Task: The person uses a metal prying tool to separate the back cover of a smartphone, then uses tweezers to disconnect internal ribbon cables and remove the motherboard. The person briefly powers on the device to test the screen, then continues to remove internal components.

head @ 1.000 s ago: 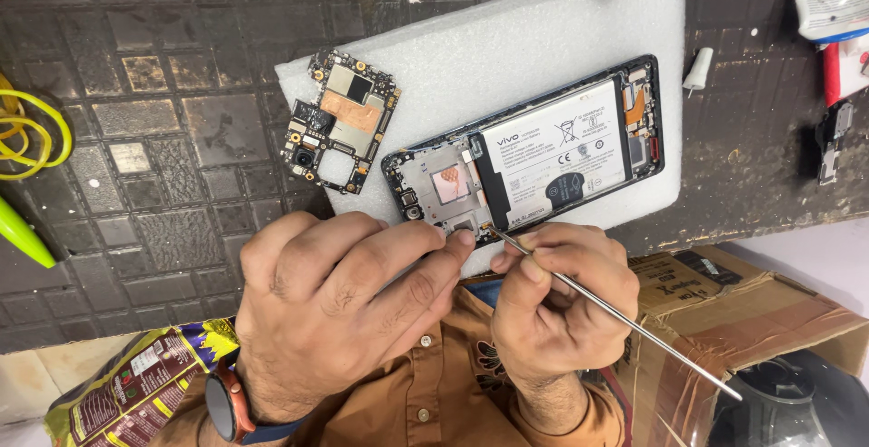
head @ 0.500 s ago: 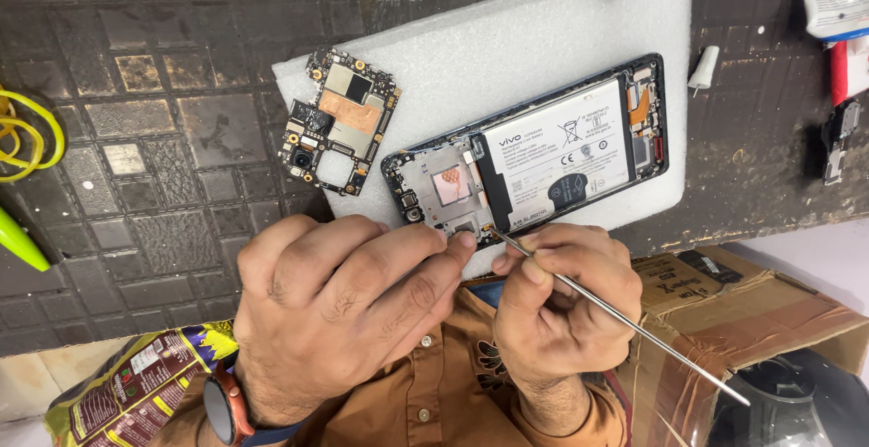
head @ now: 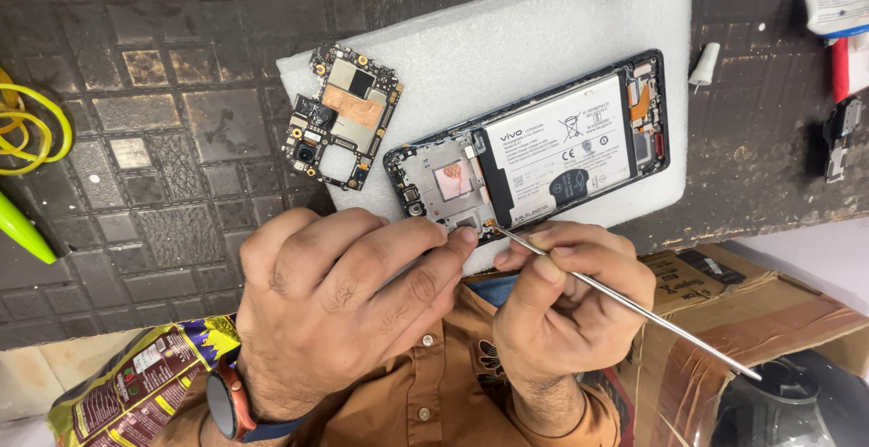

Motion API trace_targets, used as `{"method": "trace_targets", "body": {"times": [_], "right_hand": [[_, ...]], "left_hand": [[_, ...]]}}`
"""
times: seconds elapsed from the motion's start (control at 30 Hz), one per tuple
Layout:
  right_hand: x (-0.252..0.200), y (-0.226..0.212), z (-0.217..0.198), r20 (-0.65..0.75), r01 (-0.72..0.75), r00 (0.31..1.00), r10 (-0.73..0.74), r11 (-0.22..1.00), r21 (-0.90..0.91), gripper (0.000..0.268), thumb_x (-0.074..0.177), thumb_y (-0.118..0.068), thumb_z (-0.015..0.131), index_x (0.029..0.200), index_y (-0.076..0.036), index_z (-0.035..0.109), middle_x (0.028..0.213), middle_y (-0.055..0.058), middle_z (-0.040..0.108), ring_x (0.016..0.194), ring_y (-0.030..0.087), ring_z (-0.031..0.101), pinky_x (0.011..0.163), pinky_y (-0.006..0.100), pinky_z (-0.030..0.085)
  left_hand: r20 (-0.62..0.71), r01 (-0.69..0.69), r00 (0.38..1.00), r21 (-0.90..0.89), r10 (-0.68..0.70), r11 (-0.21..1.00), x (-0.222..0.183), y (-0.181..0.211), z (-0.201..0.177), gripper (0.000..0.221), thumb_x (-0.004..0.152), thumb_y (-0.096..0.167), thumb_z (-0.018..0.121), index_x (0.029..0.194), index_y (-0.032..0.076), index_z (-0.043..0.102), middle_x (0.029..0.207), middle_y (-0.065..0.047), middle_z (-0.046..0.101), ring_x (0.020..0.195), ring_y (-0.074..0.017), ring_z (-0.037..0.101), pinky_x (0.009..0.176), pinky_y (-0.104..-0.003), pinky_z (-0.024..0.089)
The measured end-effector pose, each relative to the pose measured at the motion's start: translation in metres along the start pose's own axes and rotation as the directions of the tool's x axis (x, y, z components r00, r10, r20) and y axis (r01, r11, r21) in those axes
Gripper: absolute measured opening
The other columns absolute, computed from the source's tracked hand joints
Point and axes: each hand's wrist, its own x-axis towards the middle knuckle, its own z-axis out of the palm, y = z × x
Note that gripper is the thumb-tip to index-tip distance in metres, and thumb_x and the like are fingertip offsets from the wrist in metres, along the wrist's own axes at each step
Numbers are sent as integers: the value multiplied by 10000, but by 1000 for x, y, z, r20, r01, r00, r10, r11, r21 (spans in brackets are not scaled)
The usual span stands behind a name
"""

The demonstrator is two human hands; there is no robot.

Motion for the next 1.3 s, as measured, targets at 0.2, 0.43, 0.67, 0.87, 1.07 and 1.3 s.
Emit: {"method": "trace_targets", "body": {"times": [0.2, 0.43, 0.67, 0.87, 1.07, 1.3], "right_hand": [[1, -2, 1, -35, 4, 999, -3, 1000, 19, 280, 1149, -199, 613, 1165, 2, 418, 1044, 165, 588, 740, 176, 696, 657, 277, 642], [7, -4, -1, -64, -16, 998, 28, 983, 184, 310, 1170, -261, 606, 1192, -26, 405, 1071, 179, 604, 769, 197, 700, 662, 316, 652], [37, -27, -21, 147, 29, 989, -35, 999, 41, 304, 1126, -258, 653, 1162, 21, 537, 973, 147, 651, 747, 169, 669, 639, 262, 590], [98, -47, -35, 659, 347, 741, -129, 914, -212, 156, 963, -149, 730, 1008, -6, 687, 969, 85, 728, 849, 162, 721, 702, 264, 566], [117, -48, -26, 773, 435, 632, -50, 849, -301, 190, 940, -199, 813, 1045, -62, 734, 970, 32, 748, 796, 102, 720, 656, 243, 567], [123, -50, -24, 818, 501, 569, -82, 824, -265, 186, 935, -194, 825, 1057, -78, 746, 933, 22, 738, 788, 95, 716, 649, 232, 556]], "left_hand": [[5, -10, 1000, 31, 10, 999, 0, 0, -1, 214, 912, 330, 849, 1114, 285, 794, 1119, 121, 592, 1036, -123, 508, 886, -321, 391], [-2, 30, 1000, 2, -30, 1000, -1, 4, -5, 357, 884, 327, 816, 1224, 245, 742, 1165, 81, 603, 1074, -158, 518, 948, -370, 377], [-17, 21, 1000, 22, -20, 1000, -3, 6, -2, 283, 918, 323, 817, 1175, 234, 740, 1168, 81, 617, 1094, -163, 526, 962, -374, 384], [-136, -34, 990, 46, 40, 998, -10, 2, 0, 153, 879, 279, 849, 979, 217, 750, 1072, 79, 636, 1017, -157, 549, 913, -353, 411], [-232, -106, 967, 23, 108, 994, -33, -3, 10, 109, 890, 205, 823, 928, 225, 723, 1018, 98, 640, 962, -134, 574, 877, -332, 431], [-287, -151, 944, 55, 160, 987, -51, -7, 24, 133, 934, 172, 836, 969, 248, 733, 1028, 115, 640, 947, -104, 582, 858, -306, 425]]}}
